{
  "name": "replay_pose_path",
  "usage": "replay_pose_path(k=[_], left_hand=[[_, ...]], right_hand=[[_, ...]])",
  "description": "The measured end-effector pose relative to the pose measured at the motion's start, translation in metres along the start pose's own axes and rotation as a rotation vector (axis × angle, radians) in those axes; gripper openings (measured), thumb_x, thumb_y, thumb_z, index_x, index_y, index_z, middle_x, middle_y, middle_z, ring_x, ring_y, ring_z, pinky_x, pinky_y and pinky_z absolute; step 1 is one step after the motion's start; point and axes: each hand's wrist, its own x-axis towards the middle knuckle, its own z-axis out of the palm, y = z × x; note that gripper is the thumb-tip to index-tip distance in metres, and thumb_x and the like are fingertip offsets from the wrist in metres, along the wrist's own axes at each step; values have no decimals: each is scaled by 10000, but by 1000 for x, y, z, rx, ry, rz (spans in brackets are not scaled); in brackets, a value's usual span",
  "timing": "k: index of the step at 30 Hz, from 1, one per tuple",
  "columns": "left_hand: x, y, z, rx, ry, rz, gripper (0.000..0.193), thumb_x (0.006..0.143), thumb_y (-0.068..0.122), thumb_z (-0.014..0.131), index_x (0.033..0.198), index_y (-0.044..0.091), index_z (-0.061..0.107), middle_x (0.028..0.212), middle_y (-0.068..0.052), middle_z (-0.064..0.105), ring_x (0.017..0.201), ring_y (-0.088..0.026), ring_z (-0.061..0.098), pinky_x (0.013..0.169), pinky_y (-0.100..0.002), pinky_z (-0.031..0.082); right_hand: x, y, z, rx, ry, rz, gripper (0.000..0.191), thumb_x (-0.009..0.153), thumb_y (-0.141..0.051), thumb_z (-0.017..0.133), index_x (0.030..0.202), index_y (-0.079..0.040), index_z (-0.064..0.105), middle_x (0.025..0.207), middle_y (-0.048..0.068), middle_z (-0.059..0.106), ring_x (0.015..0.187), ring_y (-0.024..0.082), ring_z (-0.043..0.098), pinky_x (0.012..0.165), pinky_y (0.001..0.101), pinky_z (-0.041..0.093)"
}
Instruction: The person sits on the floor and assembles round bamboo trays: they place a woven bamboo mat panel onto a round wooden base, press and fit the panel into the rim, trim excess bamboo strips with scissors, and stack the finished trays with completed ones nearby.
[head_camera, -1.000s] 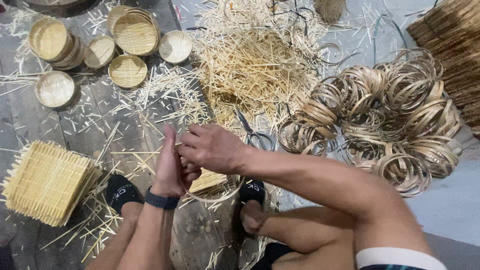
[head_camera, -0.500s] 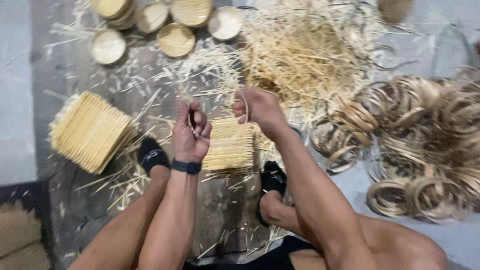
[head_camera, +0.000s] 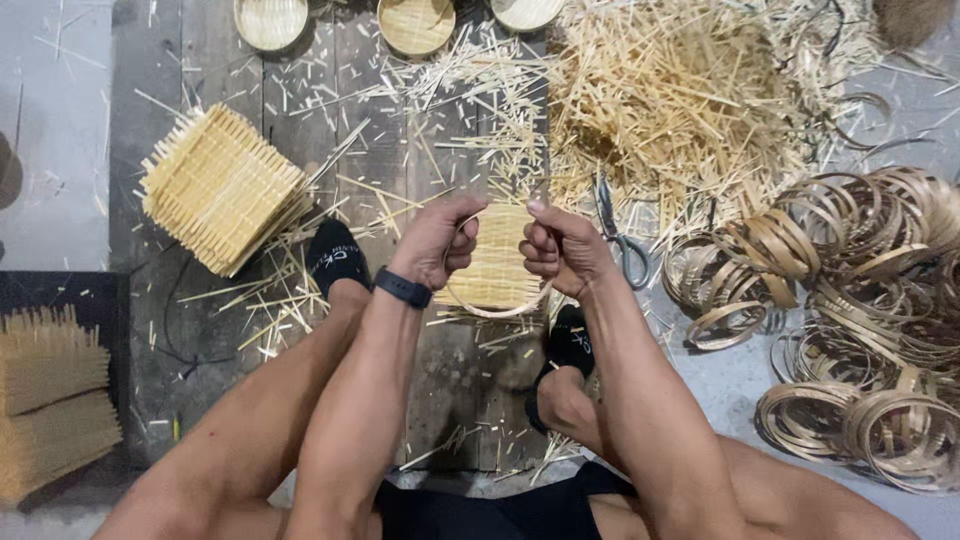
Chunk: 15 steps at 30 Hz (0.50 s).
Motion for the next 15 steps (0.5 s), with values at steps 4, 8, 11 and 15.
replay_pose_path(k=[4, 8, 11, 15], left_hand=[[4, -12, -4, -21, 17, 9, 326, 900, 210, 724, 651, 133, 528, 482, 48, 413, 351, -63, 296, 318, -256, 171], [11, -18, -12, -121, -34, 16, 335, 917, 197, 720, 646, 142, 529, 492, 53, 420, 366, -58, 303, 329, -246, 168], [15, -20, -18, -333, -35, 49, 334, 958, 229, 701, 683, 111, 553, 514, 15, 456, 401, -92, 357, 376, -250, 217], [19, -30, -21, -343, -21, 56, 303, 938, 221, 717, 708, 122, 546, 474, 33, 433, 367, -102, 345, 360, -267, 257]], right_hand=[[-2, -3, -4, -146, 92, -32, 407, 939, -294, 752, 663, -156, 488, 547, -58, 380, 456, 54, 316, 368, 210, 230], [-8, -4, 0, -214, 136, -81, 401, 926, -340, 748, 681, -85, 558, 566, -44, 377, 472, 68, 317, 402, 225, 247], [-10, 7, 5, -45, 184, -123, 446, 908, -403, 711, 677, -48, 572, 589, 4, 417, 520, 107, 376, 441, 250, 287], [-1, 22, 0, 77, 147, -209, 482, 933, -371, 741, 606, -110, 501, 514, -43, 308, 460, 86, 304, 392, 239, 244]])
